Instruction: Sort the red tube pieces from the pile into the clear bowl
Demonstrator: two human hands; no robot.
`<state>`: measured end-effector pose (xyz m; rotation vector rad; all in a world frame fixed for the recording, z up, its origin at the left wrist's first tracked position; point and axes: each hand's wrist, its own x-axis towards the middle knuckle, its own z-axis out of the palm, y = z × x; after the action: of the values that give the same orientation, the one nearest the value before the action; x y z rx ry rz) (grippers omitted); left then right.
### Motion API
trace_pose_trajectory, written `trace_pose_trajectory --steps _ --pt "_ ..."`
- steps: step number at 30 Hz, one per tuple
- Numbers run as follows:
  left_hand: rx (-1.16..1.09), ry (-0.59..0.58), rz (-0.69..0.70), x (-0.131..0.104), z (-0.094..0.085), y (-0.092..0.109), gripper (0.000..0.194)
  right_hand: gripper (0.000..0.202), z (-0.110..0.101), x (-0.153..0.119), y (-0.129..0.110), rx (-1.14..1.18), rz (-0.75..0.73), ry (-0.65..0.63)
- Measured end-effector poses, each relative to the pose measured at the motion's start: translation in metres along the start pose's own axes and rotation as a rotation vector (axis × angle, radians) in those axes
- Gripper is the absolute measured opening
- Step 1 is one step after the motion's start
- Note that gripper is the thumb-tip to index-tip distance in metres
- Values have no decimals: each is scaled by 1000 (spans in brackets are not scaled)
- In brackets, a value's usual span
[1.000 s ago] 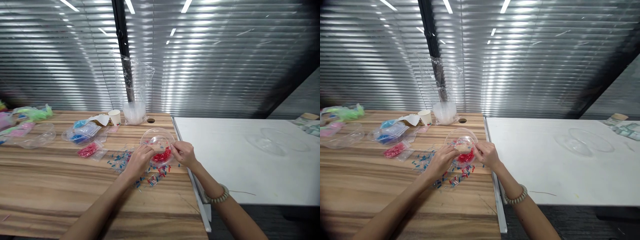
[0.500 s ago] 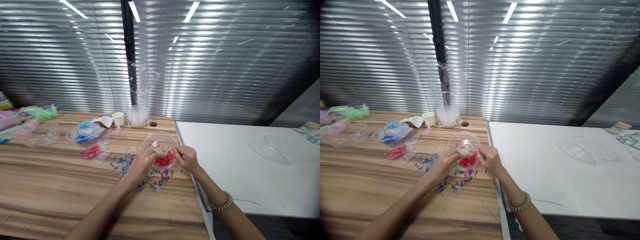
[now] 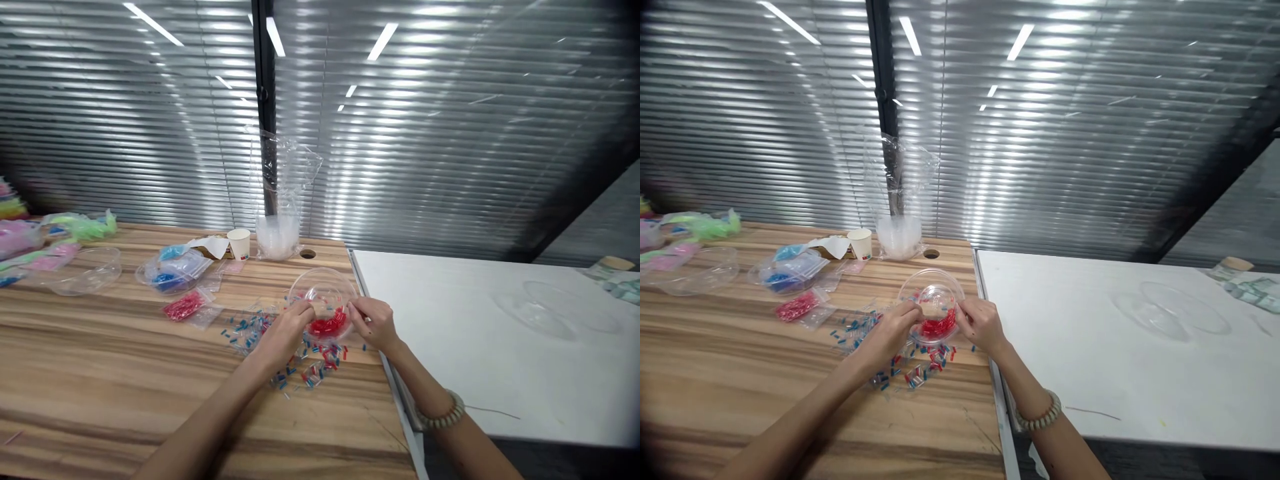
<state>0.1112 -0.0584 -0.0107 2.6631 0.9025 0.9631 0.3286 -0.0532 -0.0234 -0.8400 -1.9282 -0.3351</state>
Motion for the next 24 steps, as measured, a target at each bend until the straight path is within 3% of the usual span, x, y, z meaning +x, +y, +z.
trace_pose_trajectory --steps 14,24 --pt "23 -53 14 1 -2 8 23 20 0 0 0 -12 7 4" --pt "3 0 10 1 4 0 21 21 0 2 -1 0 -17 5"
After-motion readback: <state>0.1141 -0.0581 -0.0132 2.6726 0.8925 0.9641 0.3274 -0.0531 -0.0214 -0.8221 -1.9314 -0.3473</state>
